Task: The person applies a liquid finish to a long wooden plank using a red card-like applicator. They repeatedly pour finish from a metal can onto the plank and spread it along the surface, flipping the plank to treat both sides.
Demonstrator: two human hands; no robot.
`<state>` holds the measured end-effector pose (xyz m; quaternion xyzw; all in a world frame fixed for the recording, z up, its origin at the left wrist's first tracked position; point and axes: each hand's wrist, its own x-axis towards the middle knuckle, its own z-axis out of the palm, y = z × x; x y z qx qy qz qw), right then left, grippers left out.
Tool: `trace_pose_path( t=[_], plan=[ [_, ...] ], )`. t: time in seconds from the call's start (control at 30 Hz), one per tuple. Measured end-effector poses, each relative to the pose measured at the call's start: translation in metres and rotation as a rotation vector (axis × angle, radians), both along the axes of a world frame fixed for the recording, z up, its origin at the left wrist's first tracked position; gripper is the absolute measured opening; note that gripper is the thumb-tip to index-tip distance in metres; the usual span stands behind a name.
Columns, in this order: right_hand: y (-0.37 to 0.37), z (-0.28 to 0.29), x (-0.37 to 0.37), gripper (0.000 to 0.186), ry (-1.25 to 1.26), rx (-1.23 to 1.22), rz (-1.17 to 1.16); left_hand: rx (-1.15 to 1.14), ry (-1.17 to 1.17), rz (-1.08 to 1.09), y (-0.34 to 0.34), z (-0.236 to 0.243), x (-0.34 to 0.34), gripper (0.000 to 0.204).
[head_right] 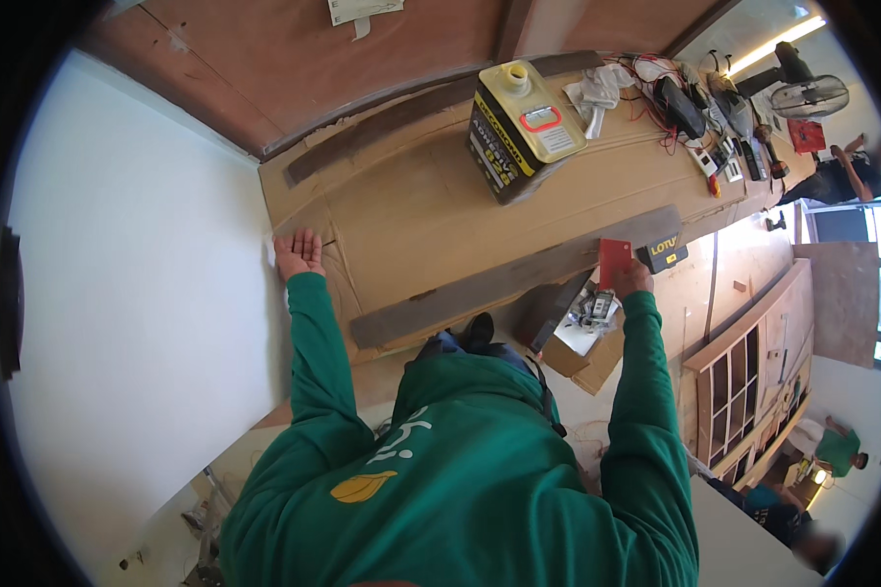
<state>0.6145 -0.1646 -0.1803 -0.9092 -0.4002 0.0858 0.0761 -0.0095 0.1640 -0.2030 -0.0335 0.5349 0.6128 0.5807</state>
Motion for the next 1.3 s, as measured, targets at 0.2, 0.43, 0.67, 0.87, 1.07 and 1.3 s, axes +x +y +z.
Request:
trace_pose_path(
  t=[0.2, 0.43, 0.67, 0.87, 1.07, 1.3],
  plan=[
    [0.026, 0.029, -0.012, 0.032, -0.020, -0.016, 0.027, 0.182, 0.855, -0.175, 0.001, 0.059, 0.033, 0.046],
    [0.029, 0.023, -0.011, 0.031, 0.184, 0.022, -0.051, 0.696, 1.827, -0.625, 0.098, 0.111, 0.071, 0.062],
    [0.027, 0.023, -0.021, 0.033, 0.161, 0.010, -0.058, 0.434, 2.124, -1.247, 0.145, 0.057, 0.047, 0.075],
    [0.015, 0.022, -0.021, 0.036, 0.140, 0.031, -0.113, 0.342, 2.059, -1.339, 0.151, 0.063, 0.069, 0.060],
    [0.026, 0.041, -0.034, 0.035, 0.143, -0.029, -0.123, 0.303, 1.999, -1.328, 0.152, 0.068, 0.070, 0.050],
    [0.016, 0.020, -0.019, 0.032, 0.078, 0.079, -0.063, 0.420, 1.975, -1.333, 0.143, 0.047, 0.063, 0.045]
  ],
)
